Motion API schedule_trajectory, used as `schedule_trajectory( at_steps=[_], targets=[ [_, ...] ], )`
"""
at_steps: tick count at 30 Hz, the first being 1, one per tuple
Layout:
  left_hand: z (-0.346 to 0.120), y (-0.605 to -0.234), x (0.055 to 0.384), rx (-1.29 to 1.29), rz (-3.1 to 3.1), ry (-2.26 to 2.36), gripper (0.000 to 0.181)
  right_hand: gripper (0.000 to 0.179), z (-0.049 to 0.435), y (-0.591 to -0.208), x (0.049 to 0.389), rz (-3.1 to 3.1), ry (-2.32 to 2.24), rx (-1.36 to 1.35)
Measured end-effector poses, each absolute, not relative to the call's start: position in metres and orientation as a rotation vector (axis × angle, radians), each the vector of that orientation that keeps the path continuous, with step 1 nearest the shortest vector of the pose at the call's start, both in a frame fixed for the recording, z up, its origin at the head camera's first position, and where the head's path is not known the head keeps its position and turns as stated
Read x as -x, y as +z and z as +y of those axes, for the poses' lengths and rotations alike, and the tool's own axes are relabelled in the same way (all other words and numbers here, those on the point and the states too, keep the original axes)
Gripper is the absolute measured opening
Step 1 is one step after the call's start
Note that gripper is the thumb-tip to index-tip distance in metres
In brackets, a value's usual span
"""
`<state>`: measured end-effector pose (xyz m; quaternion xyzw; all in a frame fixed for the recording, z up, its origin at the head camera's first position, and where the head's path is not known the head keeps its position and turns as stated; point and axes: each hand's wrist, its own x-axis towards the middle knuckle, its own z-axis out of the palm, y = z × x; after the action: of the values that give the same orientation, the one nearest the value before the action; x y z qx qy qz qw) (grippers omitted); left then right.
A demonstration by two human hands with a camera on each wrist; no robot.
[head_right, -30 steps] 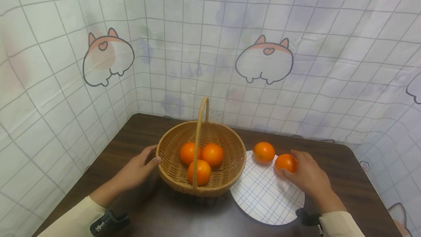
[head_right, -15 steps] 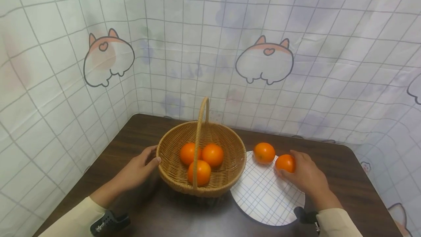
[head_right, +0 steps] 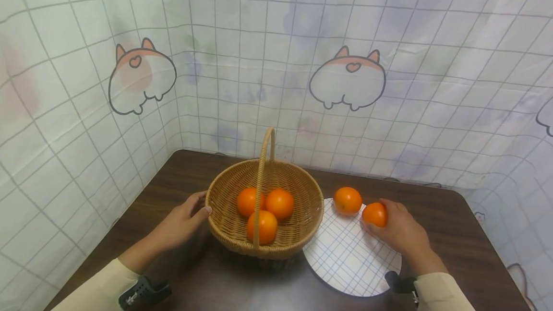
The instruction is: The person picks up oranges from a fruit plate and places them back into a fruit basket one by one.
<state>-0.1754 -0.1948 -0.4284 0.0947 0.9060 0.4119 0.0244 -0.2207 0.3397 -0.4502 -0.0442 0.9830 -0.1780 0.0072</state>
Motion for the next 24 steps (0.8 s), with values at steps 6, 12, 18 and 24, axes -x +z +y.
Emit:
schedule_trajectory(
  at_steps=[6, 12, 18, 24],
  targets=[
    [-0.195, -0.428, 0.174, -0.289, 2.804, 1.273, 0.062, 0.104, 0.34, -0.449, 0.218, 3.092, -0.555, 0.146],
    [-0.195, -0.429, 0.175, -0.299, 2.801, 1.282, 0.061, 0.103, 0.341, -0.447, 0.216, 3.091, -0.559, 0.131],
    [-0.195, -0.429, 0.175, -0.293, 2.805, 1.274, 0.062, 0.102, 0.343, -0.446, 0.214, 3.084, -0.564, 0.147],
    [-0.195, -0.427, 0.174, -0.289, 2.801, 1.277, 0.062, 0.098, 0.342, -0.442, 0.21, 3.09, -0.586, 0.194]
  ],
)
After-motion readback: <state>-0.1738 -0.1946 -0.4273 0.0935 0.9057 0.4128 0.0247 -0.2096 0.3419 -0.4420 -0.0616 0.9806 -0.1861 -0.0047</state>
